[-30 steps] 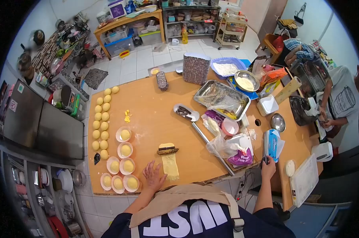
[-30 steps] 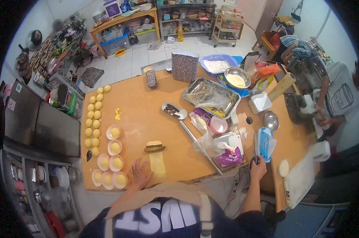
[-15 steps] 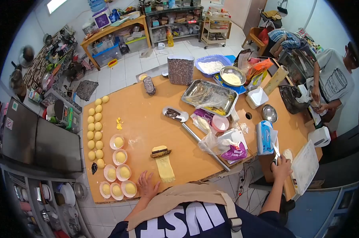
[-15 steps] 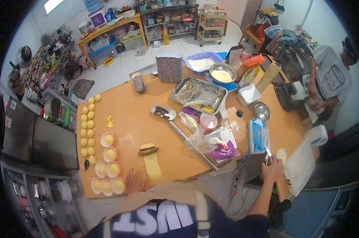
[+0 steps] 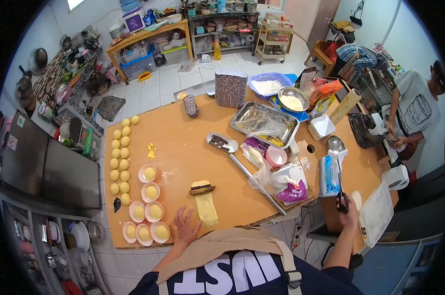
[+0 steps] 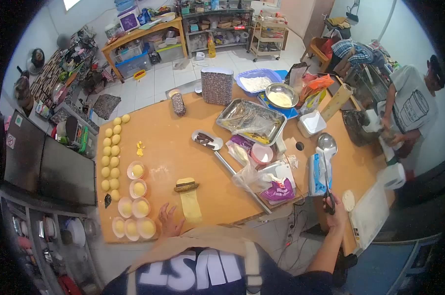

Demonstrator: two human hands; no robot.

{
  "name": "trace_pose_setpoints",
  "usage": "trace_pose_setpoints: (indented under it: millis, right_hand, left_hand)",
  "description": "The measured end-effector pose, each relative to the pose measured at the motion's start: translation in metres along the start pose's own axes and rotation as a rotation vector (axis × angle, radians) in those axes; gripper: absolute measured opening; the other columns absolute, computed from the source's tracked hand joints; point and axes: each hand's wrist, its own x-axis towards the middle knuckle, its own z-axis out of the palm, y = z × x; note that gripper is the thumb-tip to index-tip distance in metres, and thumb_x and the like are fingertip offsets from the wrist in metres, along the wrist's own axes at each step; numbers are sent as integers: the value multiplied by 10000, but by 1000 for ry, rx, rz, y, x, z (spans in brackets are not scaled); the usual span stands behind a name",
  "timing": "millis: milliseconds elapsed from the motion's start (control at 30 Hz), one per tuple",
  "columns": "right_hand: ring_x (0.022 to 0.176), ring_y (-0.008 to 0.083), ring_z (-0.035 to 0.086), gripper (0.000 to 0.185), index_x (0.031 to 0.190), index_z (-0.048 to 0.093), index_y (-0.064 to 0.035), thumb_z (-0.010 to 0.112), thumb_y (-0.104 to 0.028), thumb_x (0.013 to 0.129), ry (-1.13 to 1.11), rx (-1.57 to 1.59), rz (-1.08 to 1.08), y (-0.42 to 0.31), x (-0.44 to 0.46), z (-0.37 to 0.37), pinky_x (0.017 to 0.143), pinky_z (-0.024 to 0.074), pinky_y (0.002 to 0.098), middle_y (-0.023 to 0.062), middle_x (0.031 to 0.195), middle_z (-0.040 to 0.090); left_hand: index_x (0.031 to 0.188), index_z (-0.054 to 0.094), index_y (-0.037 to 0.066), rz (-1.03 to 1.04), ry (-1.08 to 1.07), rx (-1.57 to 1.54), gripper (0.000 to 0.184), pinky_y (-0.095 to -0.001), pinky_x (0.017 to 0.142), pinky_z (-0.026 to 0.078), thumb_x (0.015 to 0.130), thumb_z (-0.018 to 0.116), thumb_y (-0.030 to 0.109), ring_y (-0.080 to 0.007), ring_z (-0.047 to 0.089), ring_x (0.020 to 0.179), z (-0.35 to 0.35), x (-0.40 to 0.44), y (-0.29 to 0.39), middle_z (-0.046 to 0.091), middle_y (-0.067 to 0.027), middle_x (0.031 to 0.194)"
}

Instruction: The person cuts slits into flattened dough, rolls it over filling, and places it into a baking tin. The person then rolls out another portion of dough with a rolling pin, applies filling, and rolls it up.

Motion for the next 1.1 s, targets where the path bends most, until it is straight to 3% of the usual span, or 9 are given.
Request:
trace_pose_setpoints:
  millis: [133, 200, 300, 367, 400, 533, 733, 833, 1100]
  right_hand:
    - [751, 117, 570, 454, 1207, 577, -13, 711, -241, 837, -396, 84, 78, -9, -8, 79, 643, 481, 243, 34, 990, 612]
    - [888, 169, 601, 582, 1240, 561, -22, 680, -419, 831, -676, -5, 108, 6, -16, 125, 772, 492, 287, 45, 1061, 612]
    - [886, 138, 603, 524, 1265, 550, -37, 661, -359, 867, -962, 12, 440, 62, -28, 199, 791, 495, 278, 60, 1115, 618]
    - [853, 118, 596, 406, 1242, 554, -56, 682, -110, 861, -1030, 121, 698, 71, -46, 245, 778, 495, 254, 37, 1046, 620]
    - [838, 113, 592, 425, 1229, 557, -56, 713, -142, 844, -988, 208, 778, 88, -51, 255, 757, 491, 239, 26, 1002, 617]
    - [805, 108, 582, 501, 1272, 521, -84, 732, -214, 837, -1091, 340, 822, 99, -53, 281, 701, 492, 242, 17, 966, 599]
    - [701, 86, 532, 527, 1299, 483, -90, 692, -309, 869, -1095, 146, 779, 56, -52, 294, 644, 469, 223, 2, 871, 579]
    - [636, 78, 498, 531, 1281, 490, -89, 622, -430, 897, -1267, 449, 850, 74, -43, 289, 657, 482, 260, 10, 832, 569]
    - [573, 91, 434, 454, 1034, 539, -89, 613, -509, 878, -1189, 447, 787, 75, -54, 279, 637, 457, 270, 22, 777, 515]
  left_hand:
    - [1416, 324, 87, -22, -52, -375, 780, -463, 1093, 284, 796, 739, 313, -342, 372, 1294, -4, 54, 41, 390, -173, 1395]
    - [1430, 314, 91, -192, -249, -973, 762, -438, 1102, 303, 840, 696, 385, -284, 406, 1290, -5, 89, 74, 418, -140, 1396]
    - [1443, 321, 102, -304, -277, -2012, 720, -448, 1103, 317, 905, 554, 520, -258, 439, 1267, -5, 127, 117, 456, -118, 1373]
    - [1281, 474, 141, -640, -107, -2113, 588, -425, 968, 431, 911, 466, 597, -229, 547, 1084, -48, 157, 151, 564, -94, 1175]
    - [1201, 550, 161, -816, -18, -2149, 569, -413, 901, 488, 914, 422, 636, -214, 600, 993, -61, 164, 160, 619, -82, 1076]
    - [585, 412, 205, -805, 95, -2122, 541, -306, 396, 378, 968, 348, 581, -139, 457, 430, -57, 167, 132, 428, 38, 509]
    - [597, 422, 202, -888, 178, -2108, 505, -305, 415, 325, 983, 368, 523, -142, 387, 416, -64, 172, 138, 406, 28, 499]
    - [676, 452, 202, -701, 69, -2517, 414, -337, 455, 381, 953, 459, 510, -172, 472, 506, -32, 172, 112, 443, 15, 571]
    - [712, 545, 155, -706, -258, -2268, 433, -380, 658, 483, 983, 408, 463, -201, 589, 662, -32, 180, 109, 572, -20, 646]
